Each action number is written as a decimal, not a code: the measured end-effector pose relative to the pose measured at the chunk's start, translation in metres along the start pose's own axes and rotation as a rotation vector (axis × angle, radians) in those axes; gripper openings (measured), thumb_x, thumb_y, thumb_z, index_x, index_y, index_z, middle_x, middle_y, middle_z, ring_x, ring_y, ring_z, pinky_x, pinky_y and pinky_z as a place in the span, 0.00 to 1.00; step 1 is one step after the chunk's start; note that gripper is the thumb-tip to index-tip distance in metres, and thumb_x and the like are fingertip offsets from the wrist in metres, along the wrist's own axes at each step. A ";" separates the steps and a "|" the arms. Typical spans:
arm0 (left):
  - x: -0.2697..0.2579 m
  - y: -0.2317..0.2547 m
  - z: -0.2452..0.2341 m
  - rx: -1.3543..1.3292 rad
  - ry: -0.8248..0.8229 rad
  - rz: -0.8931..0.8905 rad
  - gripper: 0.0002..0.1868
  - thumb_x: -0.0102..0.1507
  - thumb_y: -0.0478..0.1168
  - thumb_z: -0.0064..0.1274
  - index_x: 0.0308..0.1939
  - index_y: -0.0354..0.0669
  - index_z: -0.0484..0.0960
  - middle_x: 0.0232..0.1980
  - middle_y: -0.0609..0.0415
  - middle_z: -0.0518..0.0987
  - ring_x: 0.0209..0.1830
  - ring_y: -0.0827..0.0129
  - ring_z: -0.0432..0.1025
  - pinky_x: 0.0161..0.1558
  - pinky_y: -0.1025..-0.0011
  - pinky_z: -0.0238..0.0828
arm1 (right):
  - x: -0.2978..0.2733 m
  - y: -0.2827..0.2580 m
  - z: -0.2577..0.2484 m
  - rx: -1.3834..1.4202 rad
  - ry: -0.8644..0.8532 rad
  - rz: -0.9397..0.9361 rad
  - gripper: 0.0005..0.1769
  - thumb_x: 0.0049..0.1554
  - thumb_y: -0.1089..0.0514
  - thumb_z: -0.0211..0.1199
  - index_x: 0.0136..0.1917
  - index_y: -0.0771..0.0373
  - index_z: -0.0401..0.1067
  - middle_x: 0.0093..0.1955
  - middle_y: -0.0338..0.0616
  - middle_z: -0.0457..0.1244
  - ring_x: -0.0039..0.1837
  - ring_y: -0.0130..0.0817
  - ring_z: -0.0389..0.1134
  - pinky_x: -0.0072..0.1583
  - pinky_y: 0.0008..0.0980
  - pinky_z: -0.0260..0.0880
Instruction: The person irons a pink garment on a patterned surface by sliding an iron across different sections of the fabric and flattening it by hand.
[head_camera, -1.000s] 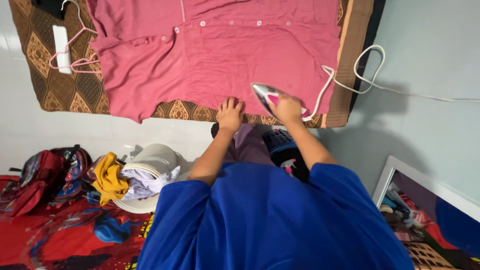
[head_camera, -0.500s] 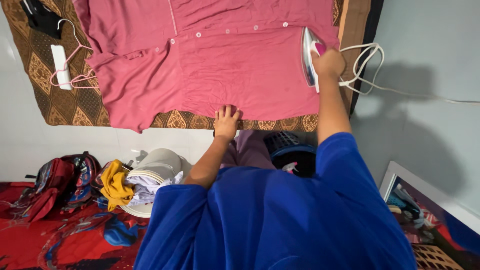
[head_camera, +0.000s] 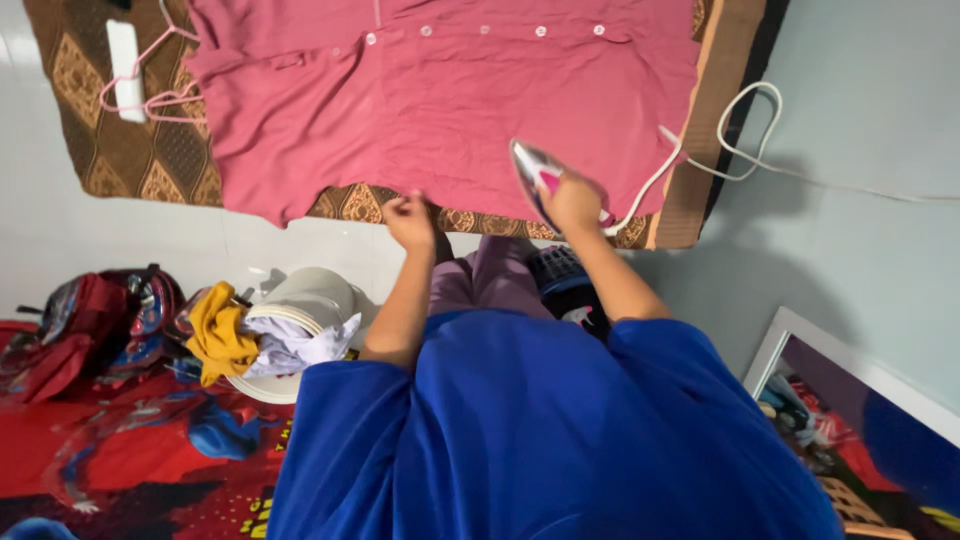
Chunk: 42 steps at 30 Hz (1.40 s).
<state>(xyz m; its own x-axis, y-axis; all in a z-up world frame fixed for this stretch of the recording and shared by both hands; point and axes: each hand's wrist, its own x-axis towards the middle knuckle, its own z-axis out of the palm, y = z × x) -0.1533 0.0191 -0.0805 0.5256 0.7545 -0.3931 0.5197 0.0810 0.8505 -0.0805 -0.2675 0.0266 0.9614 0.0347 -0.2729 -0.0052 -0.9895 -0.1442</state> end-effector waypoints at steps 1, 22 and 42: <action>0.018 -0.003 -0.002 -0.068 0.109 0.016 0.20 0.59 0.44 0.68 0.40 0.41 0.71 0.34 0.59 0.73 0.34 0.71 0.69 0.37 0.74 0.70 | -0.015 -0.004 0.004 -0.009 0.010 -0.084 0.29 0.54 0.36 0.68 0.48 0.67 0.78 0.38 0.54 0.70 0.39 0.50 0.73 0.45 0.48 0.73; 0.091 -0.010 -0.035 -0.807 -0.147 -0.688 0.05 0.68 0.37 0.53 0.42 0.40 0.76 0.45 0.50 0.78 0.44 0.59 0.75 0.57 0.55 0.74 | 0.168 -0.025 -0.018 0.015 0.025 -0.022 0.31 0.54 0.35 0.69 0.51 0.66 0.77 0.44 0.59 0.70 0.48 0.58 0.72 0.49 0.53 0.71; 0.101 -0.013 -0.028 -0.872 -0.232 -0.554 0.16 0.70 0.41 0.46 0.62 0.43 0.69 0.60 0.47 0.76 0.60 0.57 0.72 0.61 0.53 0.71 | -0.040 0.050 0.002 -0.159 -0.214 -0.326 0.31 0.58 0.33 0.64 0.47 0.65 0.76 0.37 0.55 0.69 0.40 0.53 0.73 0.42 0.49 0.72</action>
<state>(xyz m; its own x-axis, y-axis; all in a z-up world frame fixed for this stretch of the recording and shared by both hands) -0.1259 0.1120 -0.1213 0.5269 0.3338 -0.7816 0.1108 0.8848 0.4526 -0.1200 -0.3176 0.0290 0.8272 0.3608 -0.4307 0.3480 -0.9308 -0.1114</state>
